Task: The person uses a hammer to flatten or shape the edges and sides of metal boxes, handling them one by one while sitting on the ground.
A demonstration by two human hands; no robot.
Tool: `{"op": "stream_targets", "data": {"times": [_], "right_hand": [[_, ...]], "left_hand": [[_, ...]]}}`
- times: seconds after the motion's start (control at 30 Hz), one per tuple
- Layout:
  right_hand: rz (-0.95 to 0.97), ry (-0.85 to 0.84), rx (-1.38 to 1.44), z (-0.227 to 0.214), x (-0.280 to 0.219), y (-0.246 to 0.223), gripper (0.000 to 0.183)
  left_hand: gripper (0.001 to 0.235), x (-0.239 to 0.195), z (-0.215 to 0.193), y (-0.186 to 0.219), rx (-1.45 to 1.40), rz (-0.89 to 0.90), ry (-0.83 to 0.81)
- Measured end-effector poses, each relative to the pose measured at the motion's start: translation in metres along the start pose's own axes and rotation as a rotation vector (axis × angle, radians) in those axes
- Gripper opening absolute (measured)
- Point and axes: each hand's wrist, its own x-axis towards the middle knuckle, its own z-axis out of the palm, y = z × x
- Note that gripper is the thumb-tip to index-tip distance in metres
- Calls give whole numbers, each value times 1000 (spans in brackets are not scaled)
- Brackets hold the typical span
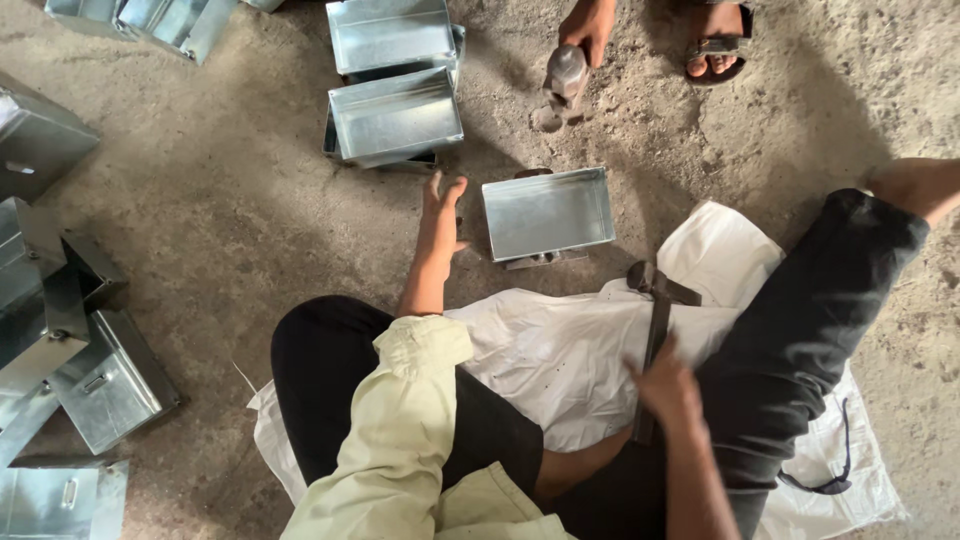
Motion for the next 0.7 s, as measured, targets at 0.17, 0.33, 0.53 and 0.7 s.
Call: {"op": "stream_targets", "data": {"times": [0.17, 0.33, 0.53, 0.7], "right_hand": [[59, 89, 596, -7, -26, -6, 59], [81, -162, 1392, -97, -78, -36, 36], [-22, -153, 1302, -100, -129, -84, 40], [-71, -256, 1255, -96, -126, -120, 50]], "left_hand": [[78, -16, 1, -8, 19, -58, -33], [78, -20, -6, -26, 46, 26, -32], [79, -12, 8, -29, 173, 156, 27], [77, -5, 23, -52, 412, 461, 170]]}}
